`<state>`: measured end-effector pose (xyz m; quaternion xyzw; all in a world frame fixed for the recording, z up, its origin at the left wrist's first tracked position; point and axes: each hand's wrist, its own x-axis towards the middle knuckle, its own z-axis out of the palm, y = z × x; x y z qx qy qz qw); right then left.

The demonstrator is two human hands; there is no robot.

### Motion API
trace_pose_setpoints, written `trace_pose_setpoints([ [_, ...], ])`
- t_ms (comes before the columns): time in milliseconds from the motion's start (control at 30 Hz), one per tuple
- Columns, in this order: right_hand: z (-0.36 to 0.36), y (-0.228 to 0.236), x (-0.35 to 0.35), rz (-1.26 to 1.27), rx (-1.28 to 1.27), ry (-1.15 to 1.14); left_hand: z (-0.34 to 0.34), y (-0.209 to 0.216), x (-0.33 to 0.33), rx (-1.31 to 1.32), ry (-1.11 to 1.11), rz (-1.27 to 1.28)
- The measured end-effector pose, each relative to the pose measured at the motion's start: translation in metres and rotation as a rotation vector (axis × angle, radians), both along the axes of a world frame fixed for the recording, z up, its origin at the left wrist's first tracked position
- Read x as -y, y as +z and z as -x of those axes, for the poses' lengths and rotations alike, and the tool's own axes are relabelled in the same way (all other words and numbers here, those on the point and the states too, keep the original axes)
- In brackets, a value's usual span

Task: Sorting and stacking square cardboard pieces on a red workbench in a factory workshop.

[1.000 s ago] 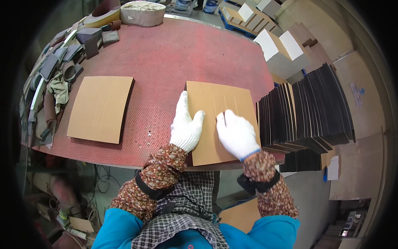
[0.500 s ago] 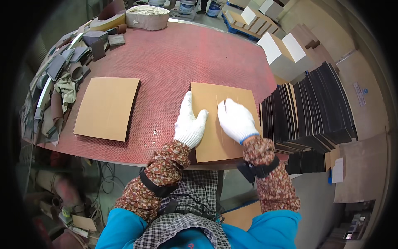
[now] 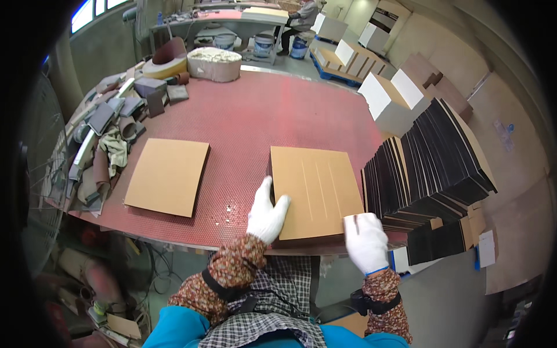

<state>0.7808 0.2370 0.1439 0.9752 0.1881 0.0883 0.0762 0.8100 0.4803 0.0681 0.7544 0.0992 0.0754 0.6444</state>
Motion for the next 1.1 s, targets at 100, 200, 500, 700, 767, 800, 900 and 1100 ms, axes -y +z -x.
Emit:
trace_pose_setpoints([
  [100, -0.014, -0.020, 0.013, -0.434, 0.065, -0.220, 0.023, -0.013, 0.001, 0.078, 0.040, -0.179],
  [200, -0.020, -0.026, 0.019, -0.624, 0.024, -0.319, 0.034, -0.003, -0.001, -0.046, -0.058, -0.173],
  [500, 0.017, -0.031, -0.032, -1.164, -0.349, -0.420, 0.055, -0.020, -0.056, 0.061, 0.188, 0.131],
  [700, 0.046, -0.019, -0.113, -1.121, -0.405, -0.189, 0.074, -0.019, -0.143, 0.115, 0.478, 0.163],
  [767, 0.046, -0.010, -0.141, -1.156, -0.472, -0.094, 0.080, -0.023, -0.175, 0.170, 0.566, 0.183],
  [800, 0.043, -0.013, -0.155, -1.143, -0.499, -0.059, 0.080, -0.031, -0.195, 0.180, 0.621, 0.146],
  [900, 0.020, -0.044, -0.202, -1.057, -0.588, 0.042, 0.084, -0.035, -0.243, 0.138, 0.688, 0.075],
  [1100, 0.003, -0.123, -0.277, -0.602, -0.038, 0.648, 0.071, -0.104, -0.304, 0.106, 1.007, -0.724],
])
